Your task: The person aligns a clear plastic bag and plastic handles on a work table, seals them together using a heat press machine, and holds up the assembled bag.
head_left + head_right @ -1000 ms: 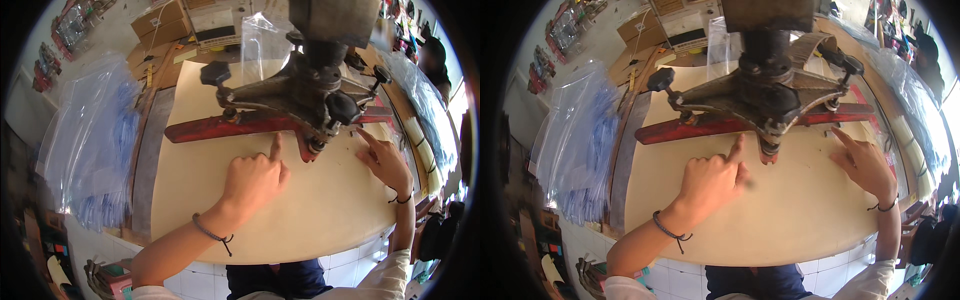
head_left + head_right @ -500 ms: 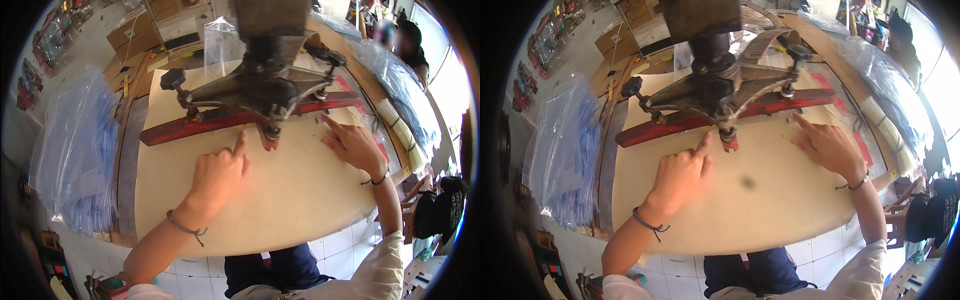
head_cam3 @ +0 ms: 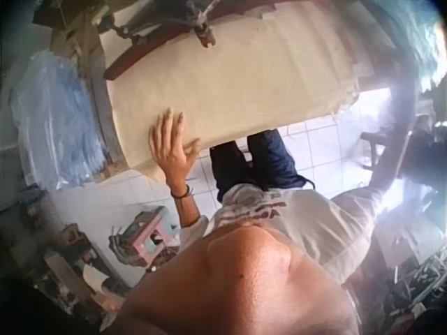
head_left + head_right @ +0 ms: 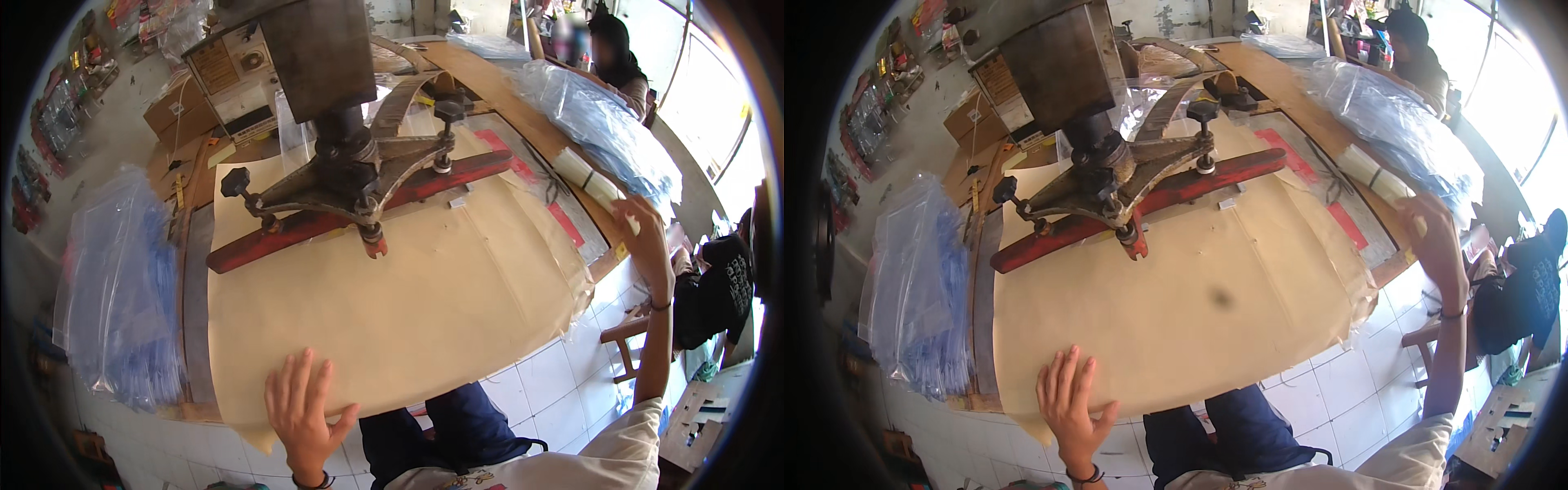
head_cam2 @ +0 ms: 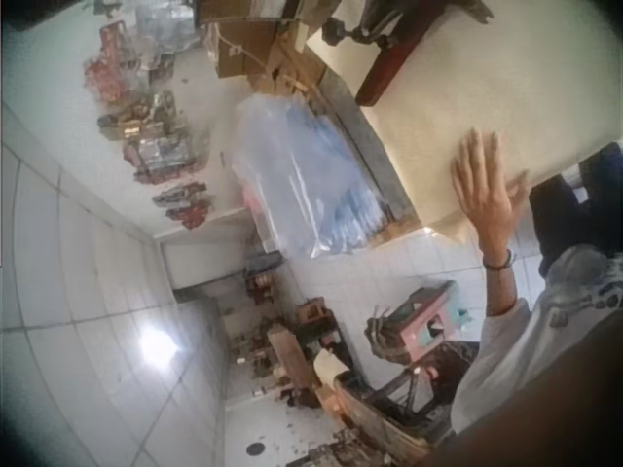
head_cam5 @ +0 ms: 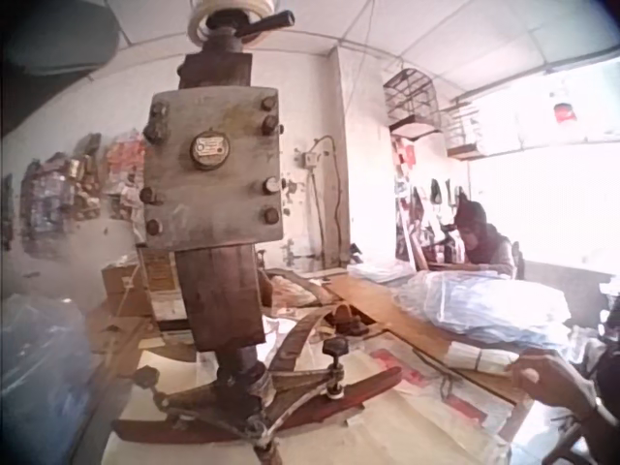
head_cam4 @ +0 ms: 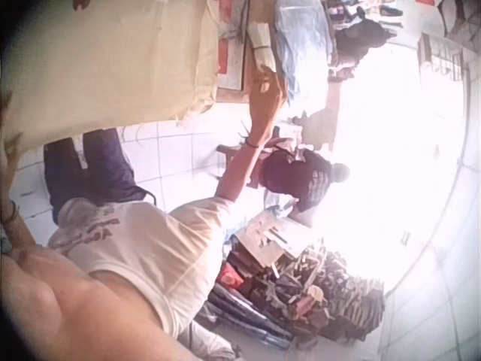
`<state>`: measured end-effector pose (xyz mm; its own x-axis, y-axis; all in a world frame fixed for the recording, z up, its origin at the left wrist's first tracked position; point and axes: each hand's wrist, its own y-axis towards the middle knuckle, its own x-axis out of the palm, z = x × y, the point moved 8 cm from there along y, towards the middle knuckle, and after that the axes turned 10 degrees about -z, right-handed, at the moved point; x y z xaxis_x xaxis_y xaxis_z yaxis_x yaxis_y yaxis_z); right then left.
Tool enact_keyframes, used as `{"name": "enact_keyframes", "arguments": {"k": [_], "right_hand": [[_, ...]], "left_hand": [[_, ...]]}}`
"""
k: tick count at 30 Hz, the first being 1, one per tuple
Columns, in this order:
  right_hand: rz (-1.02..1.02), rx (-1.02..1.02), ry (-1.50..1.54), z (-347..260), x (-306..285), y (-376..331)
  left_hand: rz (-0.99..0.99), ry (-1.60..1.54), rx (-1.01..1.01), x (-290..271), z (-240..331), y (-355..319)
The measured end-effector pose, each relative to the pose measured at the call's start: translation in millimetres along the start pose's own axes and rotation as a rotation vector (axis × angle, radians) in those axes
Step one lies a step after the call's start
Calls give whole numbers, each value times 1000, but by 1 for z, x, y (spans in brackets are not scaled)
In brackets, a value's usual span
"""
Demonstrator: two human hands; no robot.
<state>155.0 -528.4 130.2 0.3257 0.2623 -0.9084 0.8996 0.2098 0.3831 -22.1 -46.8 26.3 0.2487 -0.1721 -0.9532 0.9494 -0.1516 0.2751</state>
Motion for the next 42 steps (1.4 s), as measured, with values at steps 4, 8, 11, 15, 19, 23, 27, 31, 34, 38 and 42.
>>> {"name": "enact_keyframes", "arguments": {"k": [4, 8, 11, 15, 19, 23, 27, 31, 34, 38, 42], "right_hand": [[11, 12, -115, 52, 10, 16], [-85, 98, -107, 76, 14, 24], [-113, 158, -86, 89, 25, 24], [-106, 161, -80, 99, 27, 26], [-79, 140, -93, 69, 26, 28], [-8, 48, -184, 68, 27, 31], [22, 55, -203, 73, 32, 31], [21, 101, -270, 69, 28, 30], [53, 166, -222, 75, 33, 31], [98, 162, -61, 88, 33, 31], [88, 149, 110, 68, 5, 31]], "left_hand": [[280, 2, -111, 2, -7, -7], [404, 6, -135, 3, -8, -7], [382, 10, -127, 4, -7, -9], [392, 14, -112, 4, -7, -9], [384, 26, -128, 4, -9, -10], [409, 26, -105, 4, -9, -10], [402, 11, -106, 2, -8, -11], [382, -24, -112, 3, -9, -12], [383, -35, -129, 0, -7, -10], [382, -30, -137, -2, -6, -9], [397, -71, -163, -5, -7, -7]]}}
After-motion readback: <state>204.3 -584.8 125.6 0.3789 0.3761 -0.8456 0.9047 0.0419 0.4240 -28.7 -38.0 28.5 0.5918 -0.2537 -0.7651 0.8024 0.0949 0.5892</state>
